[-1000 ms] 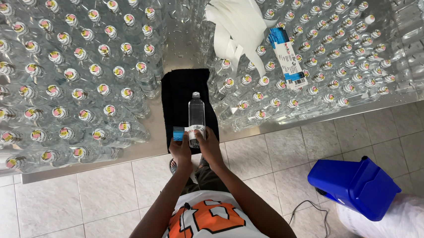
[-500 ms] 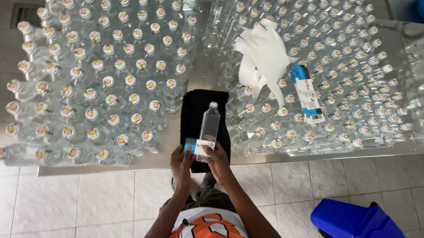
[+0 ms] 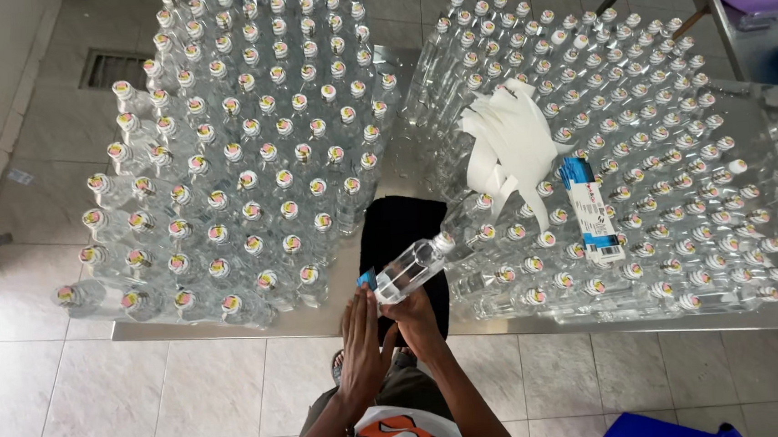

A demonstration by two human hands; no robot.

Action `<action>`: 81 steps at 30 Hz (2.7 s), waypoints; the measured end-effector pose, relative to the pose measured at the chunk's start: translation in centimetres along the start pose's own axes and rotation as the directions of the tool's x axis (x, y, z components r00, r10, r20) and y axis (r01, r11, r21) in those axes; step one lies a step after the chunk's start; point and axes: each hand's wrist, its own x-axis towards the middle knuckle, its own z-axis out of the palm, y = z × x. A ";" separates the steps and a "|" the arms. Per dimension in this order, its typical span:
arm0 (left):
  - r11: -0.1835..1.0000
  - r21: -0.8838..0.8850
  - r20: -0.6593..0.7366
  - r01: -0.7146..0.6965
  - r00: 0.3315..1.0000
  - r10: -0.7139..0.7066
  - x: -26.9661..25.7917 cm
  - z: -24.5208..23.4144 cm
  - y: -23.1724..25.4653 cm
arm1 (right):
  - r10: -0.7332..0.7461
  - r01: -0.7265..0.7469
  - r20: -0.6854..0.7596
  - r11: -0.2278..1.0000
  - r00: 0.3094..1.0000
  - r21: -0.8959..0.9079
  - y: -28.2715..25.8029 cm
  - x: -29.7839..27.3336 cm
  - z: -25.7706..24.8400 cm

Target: The person repeatedly picks up clear plastic bottles from a table, places them on a black mat, and applies a white label to each bottle using both hands. After labeling, the person places the bottle back on the table among other bottles.

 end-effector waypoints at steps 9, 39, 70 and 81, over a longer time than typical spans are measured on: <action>0.989 -0.123 -0.004 0.082 0.997 -0.083 0.5 0.0 -3.5 | -0.004 0.001 -0.017 0.987 1.000 -0.160 -0.9 -0.9 1.3; 0.666 -0.493 -0.040 0.560 0.750 -0.661 -2.6 -6.9 -5.7 | -0.100 0.193 0.165 0.439 0.981 -0.878 7.0 10.7 0.7; 0.230 -0.949 0.225 0.217 0.974 0.005 21.5 3.6 27.3 | -0.635 0.551 0.106 0.561 0.765 -0.618 -18.5 -3.7 -8.8; 0.704 -0.688 -0.122 0.178 0.927 -0.354 33.1 7.8 11.6 | -0.756 0.172 0.246 -0.178 0.607 -0.969 -29.5 -6.7 -19.3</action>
